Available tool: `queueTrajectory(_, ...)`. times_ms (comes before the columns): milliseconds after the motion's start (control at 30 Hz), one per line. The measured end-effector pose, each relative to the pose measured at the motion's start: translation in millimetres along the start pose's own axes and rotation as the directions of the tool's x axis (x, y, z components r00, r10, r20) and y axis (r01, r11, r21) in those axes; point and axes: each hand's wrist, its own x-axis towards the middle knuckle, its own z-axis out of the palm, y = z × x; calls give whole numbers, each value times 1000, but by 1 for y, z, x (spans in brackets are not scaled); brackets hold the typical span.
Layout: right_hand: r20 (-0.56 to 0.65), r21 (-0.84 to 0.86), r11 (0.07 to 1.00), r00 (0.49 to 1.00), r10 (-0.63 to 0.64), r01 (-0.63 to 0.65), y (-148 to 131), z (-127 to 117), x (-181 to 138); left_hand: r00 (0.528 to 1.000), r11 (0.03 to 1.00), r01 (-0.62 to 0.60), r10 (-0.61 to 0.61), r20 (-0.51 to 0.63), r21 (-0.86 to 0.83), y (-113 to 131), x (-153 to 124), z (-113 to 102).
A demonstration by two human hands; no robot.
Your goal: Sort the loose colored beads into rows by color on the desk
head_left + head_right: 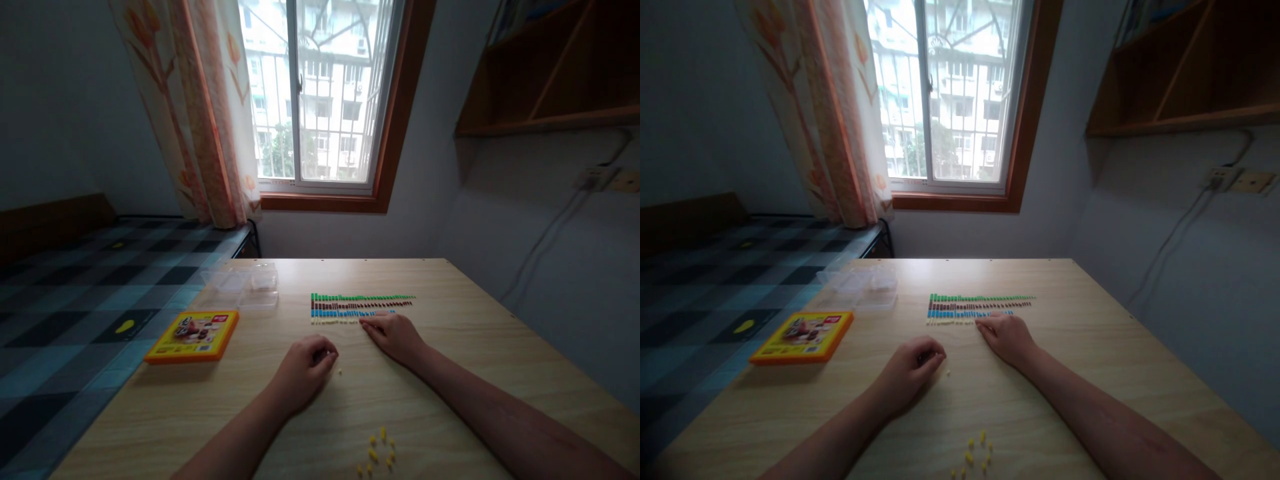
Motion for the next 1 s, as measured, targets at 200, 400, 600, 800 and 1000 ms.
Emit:
queueTrajectory(200,-11,8,1000,1000,7,-7,0,0,1,1000,1000,-2,2,-6,13,0,0,0)
queueTrajectory(400,-16,22,1000,1000,9,-8,-1,1,1,1000,1000,-7,7,-9,9,-1,0,0)
queueTrajectory(600,-120,195,980,993,-9,32,3,1,0,1000,1000,-3,3,-10,-7,-1,0,0)
queueTrajectory(800,-43,306,898,947,-319,316,-19,-10,-15,999,998,26,-28,-33,-51,-3,1,-1)
queueTrajectory(1000,110,285,871,889,-444,399,-38,-14,-24,998,996,39,-43,-47,-83,-3,2,-1)
